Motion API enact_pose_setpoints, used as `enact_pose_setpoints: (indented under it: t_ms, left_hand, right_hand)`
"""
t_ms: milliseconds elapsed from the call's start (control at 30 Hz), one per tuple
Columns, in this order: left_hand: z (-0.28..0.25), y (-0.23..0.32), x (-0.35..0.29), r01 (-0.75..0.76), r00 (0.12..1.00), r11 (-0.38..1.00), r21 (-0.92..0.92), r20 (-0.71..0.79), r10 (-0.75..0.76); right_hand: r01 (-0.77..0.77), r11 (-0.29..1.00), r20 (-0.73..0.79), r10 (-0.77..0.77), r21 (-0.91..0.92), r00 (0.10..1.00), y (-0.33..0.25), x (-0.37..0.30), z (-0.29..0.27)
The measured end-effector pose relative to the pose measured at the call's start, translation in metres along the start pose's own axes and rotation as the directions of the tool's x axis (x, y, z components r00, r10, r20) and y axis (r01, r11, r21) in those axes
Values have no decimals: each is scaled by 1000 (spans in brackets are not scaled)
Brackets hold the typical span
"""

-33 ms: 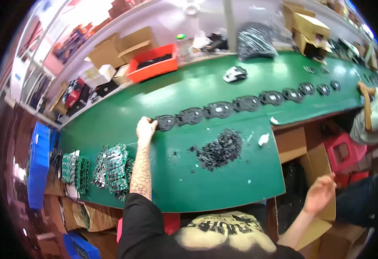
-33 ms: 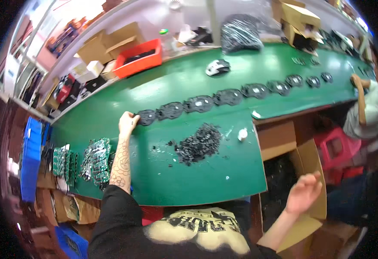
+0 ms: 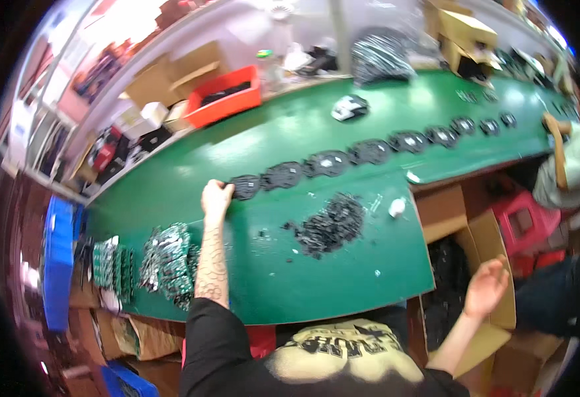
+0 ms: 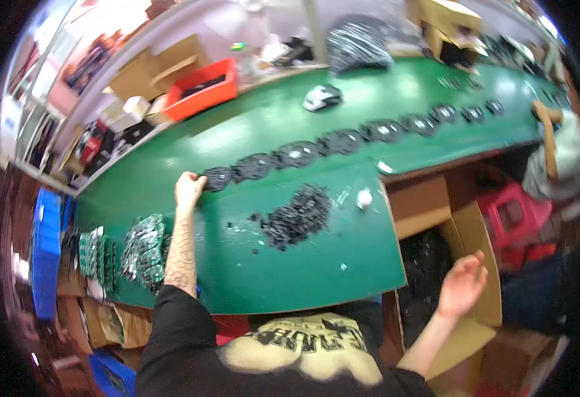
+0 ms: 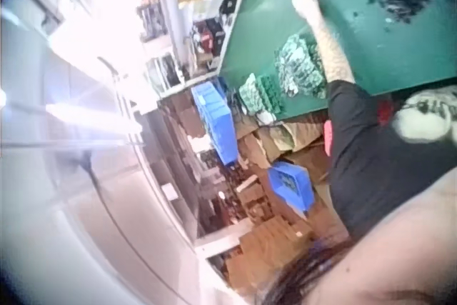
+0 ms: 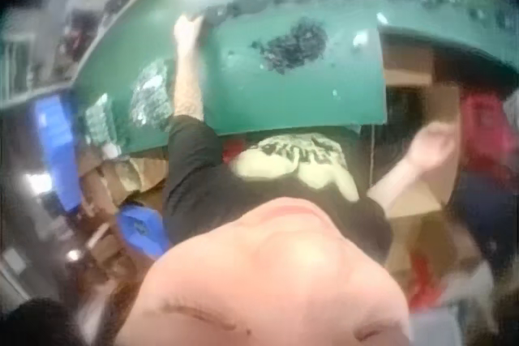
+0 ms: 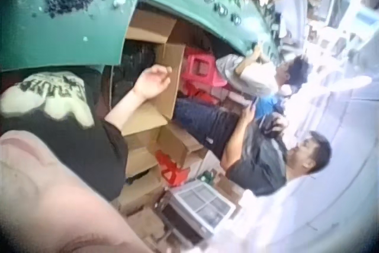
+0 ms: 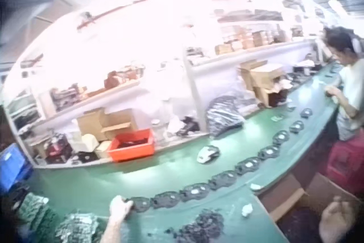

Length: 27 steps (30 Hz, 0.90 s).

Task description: The person assembles computer mouse base plates by retrieving parts from a box, applying glue from a bottle, inserting small plastic components by hand, and lining up the assembled plates on the conveyor table.

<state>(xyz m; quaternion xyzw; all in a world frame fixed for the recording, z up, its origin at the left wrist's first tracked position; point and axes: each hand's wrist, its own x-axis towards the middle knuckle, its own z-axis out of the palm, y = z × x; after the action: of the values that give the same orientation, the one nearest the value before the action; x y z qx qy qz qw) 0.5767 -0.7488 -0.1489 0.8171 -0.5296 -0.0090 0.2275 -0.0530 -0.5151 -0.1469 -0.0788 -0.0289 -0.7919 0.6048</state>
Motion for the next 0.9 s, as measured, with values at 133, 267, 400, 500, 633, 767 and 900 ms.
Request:
enact_pose_setpoints:
  t_ms: [133, 267, 400, 500, 633, 767, 900]
  left_hand:
    - [-17, 23, -4, -208, 977, 971, -114, 16, 212]
    - [-47, 26, -42, -383, 891, 923, 41, -248, 380]
    - [-59, 100, -167, -482, 868, 776, -407, -103, 486]
    - [-46, 133, -252, -680, 648, 590, -435, 19, 761]
    - [-38, 152, -318, -683, 444, 473, -557, 197, 874]
    - [-28, 185, -322, -764, 276, 417, -492, 335, 901]
    - [-19, 224, -322, -780, 119, 342, -524, 412, 903]
  right_hand:
    - [-129, 845, -510, -186, -520, 840, -62, -37, -163]
    - [-654, 315, -682, -587, -688, 436, -65, -72, -259]
    - [-854, -318, -465, -733, -411, 497, -57, -88, -272]
    - [-914, -388, -620, -690, -119, 374, -47, -93, -263]
    - [-714, -685, -678, -457, -145, 576, -30, -116, -348]
    - [-733, -666, -794, -371, -133, 482, -28, -89, -291]
    - [-759, -624, -369, -672, -186, 643, -49, -58, -288]
